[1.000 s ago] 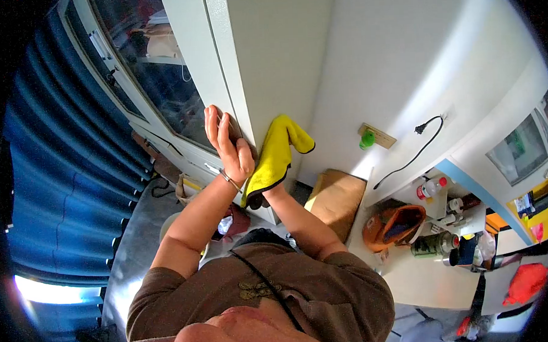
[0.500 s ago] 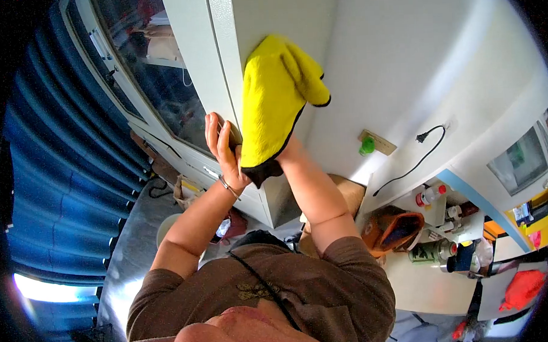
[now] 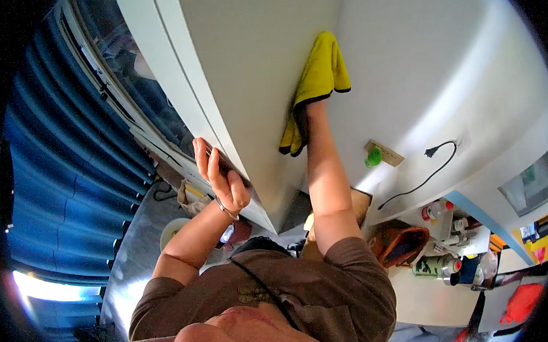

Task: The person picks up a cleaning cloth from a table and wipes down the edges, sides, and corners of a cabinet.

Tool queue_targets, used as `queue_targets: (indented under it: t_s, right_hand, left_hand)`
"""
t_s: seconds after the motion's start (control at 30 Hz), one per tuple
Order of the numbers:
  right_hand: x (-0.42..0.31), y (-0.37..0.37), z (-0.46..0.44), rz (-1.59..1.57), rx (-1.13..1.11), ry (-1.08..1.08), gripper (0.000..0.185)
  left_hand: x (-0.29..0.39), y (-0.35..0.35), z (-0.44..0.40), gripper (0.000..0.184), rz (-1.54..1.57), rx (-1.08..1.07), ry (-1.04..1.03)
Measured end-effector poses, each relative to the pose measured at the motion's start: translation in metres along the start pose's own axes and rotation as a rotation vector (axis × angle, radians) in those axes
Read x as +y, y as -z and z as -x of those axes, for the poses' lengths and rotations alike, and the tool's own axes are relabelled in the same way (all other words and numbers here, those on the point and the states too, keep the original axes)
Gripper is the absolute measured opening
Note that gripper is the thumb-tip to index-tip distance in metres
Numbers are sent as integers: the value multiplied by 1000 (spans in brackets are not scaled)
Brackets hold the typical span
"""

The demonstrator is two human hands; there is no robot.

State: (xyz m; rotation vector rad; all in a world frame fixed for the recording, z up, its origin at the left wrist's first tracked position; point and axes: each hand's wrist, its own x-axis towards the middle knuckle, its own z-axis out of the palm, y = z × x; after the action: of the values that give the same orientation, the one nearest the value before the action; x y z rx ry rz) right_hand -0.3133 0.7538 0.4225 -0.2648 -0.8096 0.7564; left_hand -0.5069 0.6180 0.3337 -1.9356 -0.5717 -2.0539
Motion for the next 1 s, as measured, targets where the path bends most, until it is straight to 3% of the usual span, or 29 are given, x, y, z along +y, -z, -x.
queue_targets:
  t_s: [0.1,0.2,0.43,0.77,1.0]
  right_hand:
    - [15,27,-15,46,11,76,49]
    - [32,52,-33,40,206,-84,49]
    - [75,118,-28,-147,273,-294,49]
    - [95,164,142,-263,354,-672,49]
    - [75,128,219,-265,333,-711,50]
  left_hand:
    - [-1,-1,1,56,-1,8,-5]
    - [-3,-1,3,55,-19,21,-23]
    - [-2,-2,3,54,-51,20,-27]
    - [2,0,-1,59,-3,9,-4]
    - [5,0,-5,58,-34,-11,10]
